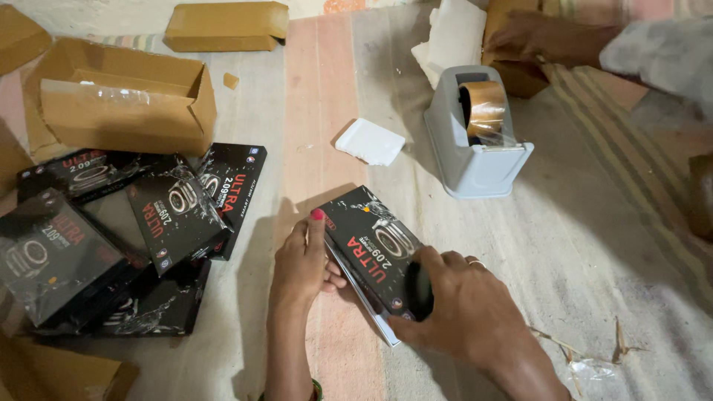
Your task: The person unpacks a smartwatch and its accessories from a white tray, then places them into a black product box. The box is inserted into a brown shipping box, which is sealed with clear packing tape. The process is repeated for a second unit.
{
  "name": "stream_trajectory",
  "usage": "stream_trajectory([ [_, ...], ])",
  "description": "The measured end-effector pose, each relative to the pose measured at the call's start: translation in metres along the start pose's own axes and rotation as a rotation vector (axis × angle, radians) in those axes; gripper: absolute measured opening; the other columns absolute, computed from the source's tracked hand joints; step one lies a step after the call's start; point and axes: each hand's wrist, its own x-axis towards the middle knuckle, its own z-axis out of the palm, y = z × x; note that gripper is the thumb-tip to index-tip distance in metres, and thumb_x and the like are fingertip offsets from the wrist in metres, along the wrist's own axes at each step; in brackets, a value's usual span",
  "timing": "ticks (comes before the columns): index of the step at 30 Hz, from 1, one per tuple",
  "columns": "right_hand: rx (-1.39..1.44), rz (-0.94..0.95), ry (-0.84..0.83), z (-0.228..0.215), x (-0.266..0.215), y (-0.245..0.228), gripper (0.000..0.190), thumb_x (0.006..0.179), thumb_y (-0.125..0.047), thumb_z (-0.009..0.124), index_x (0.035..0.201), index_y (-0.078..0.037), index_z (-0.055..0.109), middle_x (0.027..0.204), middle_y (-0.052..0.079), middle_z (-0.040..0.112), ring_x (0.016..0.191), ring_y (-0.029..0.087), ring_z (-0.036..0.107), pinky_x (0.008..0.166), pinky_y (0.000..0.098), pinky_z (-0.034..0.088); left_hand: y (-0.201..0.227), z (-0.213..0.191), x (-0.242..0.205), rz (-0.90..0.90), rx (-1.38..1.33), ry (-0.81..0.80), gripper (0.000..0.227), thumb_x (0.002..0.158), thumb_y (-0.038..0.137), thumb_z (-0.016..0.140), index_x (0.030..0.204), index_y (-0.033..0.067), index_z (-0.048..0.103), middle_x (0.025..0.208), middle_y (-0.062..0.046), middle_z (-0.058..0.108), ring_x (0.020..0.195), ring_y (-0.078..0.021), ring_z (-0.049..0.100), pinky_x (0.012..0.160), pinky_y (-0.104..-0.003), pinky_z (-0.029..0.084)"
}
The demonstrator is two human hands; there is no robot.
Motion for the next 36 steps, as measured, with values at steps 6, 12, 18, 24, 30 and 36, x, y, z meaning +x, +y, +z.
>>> stream_trajectory([
  [6, -0.104, 0.063, -0.19, 0.007, -0.008, 0.001, 0.084, 0.067, -0.061, 0.081, 0.131, -0.016, 0.052, 0.113, 0.015, 0.066, 0.109, 0.031, 0.068, 0.099, 0.0399, 0.055, 0.001, 0.0, 0.002, 0.051, 0.072, 0.011, 0.061, 0.095, 0.033, 0.06, 0.149, 0.0098, 0.042, 0.069, -0.019, 0.071, 0.049, -0.0228, 0.071, 0.041, -0.033, 0.056],
  [12, -0.182, -0.005, -0.231, 0.026, 0.0, -0.007, 0.101, 0.07, -0.055, 0.085, 0.145, -0.009, 0.036, 0.125, 0.023, 0.057, 0.116, 0.039, 0.061, 0.096, 0.044, 0.056, 0.005, 0.002, -0.001, -0.026, 0.115, 0.024, 0.067, 0.09, 0.025, 0.065, 0.151, 0.0161, 0.039, 0.074, -0.018, 0.075, 0.051, -0.0219, 0.071, 0.044, -0.034, 0.059],
  [18, 0.011, -0.09, 0.089, 0.035, 0.012, -0.008, 0.088, 0.062, -0.041, 0.088, 0.136, -0.013, 0.049, 0.131, 0.021, 0.055, 0.119, 0.04, 0.056, 0.092, 0.0489, 0.055, 0.006, -0.005, -0.005, 0.191, 0.737, 0.359, 0.05, 0.09, 0.045, 0.073, 0.131, 0.0173, 0.063, 0.1, -0.01, 0.075, 0.09, -0.0321, 0.071, 0.078, -0.044, 0.055],
  [24, 0.162, -0.136, 0.22, 0.043, 0.037, 0.006, 0.114, 0.056, -0.055, 0.097, 0.144, -0.006, 0.043, 0.132, 0.022, 0.056, 0.118, 0.041, 0.055, 0.093, 0.05, 0.053, 0.002, -0.002, 0.0, 0.226, 0.629, 0.306, 0.056, 0.084, 0.04, 0.079, 0.13, 0.0101, 0.065, 0.099, -0.012, 0.077, 0.091, -0.0286, 0.074, 0.084, -0.041, 0.056],
  [30, 0.49, -0.09, 0.112, 0.045, 0.073, 0.036, 0.092, 0.054, -0.04, 0.098, 0.126, 0.0, 0.056, 0.099, 0.017, 0.072, 0.092, 0.029, 0.072, 0.086, 0.0415, 0.058, -0.009, 0.009, 0.005, 0.301, 0.182, 0.197, 0.042, 0.081, 0.018, 0.076, 0.12, 0.0025, 0.072, 0.101, -0.011, 0.08, 0.09, -0.0193, 0.078, 0.082, -0.033, 0.06],
  [36, 1.246, -0.108, -0.14, 0.061, 0.089, 0.046, 0.042, 0.085, -0.027, 0.078, 0.111, 0.006, 0.069, 0.087, 0.015, 0.075, 0.068, 0.016, 0.07, 0.06, 0.0281, 0.056, -0.014, 0.009, 0.016, 0.289, 0.096, 0.23, 0.054, 0.086, 0.025, 0.076, 0.131, -0.002, 0.061, 0.111, -0.012, 0.074, 0.096, -0.0167, 0.072, 0.083, -0.03, 0.058],
])
